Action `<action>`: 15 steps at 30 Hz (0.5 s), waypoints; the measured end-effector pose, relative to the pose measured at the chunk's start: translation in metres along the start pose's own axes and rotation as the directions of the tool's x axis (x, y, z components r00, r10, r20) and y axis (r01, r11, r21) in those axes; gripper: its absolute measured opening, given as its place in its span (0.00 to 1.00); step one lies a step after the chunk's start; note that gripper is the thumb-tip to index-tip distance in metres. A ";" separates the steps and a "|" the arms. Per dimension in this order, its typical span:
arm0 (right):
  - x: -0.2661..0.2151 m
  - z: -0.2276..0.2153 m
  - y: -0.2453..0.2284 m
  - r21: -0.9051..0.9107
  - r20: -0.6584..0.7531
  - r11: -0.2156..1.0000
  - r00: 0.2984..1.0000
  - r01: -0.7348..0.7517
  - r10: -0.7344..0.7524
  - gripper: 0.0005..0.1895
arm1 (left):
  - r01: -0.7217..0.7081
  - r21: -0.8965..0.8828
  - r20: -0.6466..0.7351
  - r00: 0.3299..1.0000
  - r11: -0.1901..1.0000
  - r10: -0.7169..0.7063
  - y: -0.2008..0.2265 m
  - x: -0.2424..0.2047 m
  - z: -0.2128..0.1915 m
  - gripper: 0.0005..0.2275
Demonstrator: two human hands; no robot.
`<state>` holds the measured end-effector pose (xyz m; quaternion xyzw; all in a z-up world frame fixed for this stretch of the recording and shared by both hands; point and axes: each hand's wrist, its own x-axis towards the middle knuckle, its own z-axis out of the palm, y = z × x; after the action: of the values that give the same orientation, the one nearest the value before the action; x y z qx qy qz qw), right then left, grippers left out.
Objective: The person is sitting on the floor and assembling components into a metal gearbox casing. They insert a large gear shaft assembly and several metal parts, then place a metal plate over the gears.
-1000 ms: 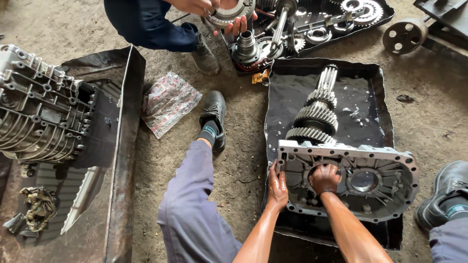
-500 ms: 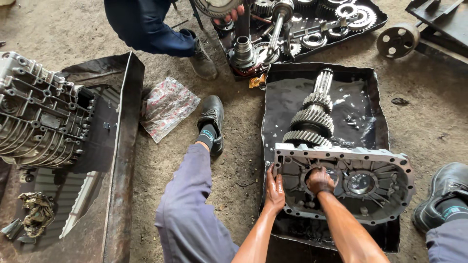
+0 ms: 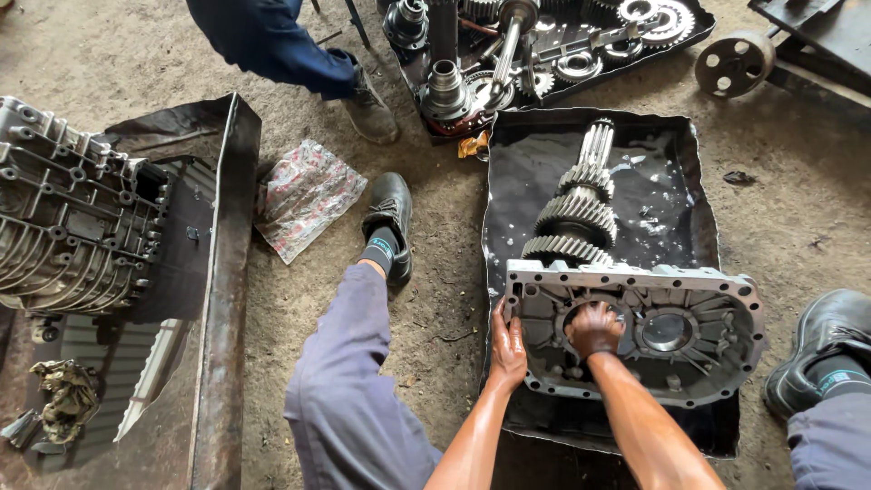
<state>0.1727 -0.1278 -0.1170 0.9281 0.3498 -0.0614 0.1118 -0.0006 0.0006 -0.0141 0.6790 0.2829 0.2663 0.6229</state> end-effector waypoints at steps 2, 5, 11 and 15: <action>0.023 0.016 0.002 0.021 0.072 0.996 0.993 0.090 -0.091 0.22 | -0.007 0.001 0.002 1.000 1.000 0.007 -0.003 0.002 -0.001 0.21; 0.028 0.020 0.010 0.134 0.161 0.979 0.971 0.157 -0.177 0.24 | 0.010 0.032 -0.010 1.000 0.999 -0.010 -0.012 0.000 0.001 0.22; 0.014 -0.002 0.011 0.838 -0.019 0.542 0.990 -0.059 0.138 0.22 | -0.069 0.015 -0.024 0.997 0.997 0.070 -0.047 0.006 0.011 0.22; -0.036 -0.024 0.020 0.999 -0.017 0.047 0.937 0.001 0.349 0.17 | -0.015 -0.039 -0.006 1.000 0.999 0.015 -0.047 0.010 0.007 0.22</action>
<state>0.1595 -0.1591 -0.0836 0.7873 0.1084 -0.1482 -0.5885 0.0091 0.0056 -0.0610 0.6680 0.2743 0.2785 0.6332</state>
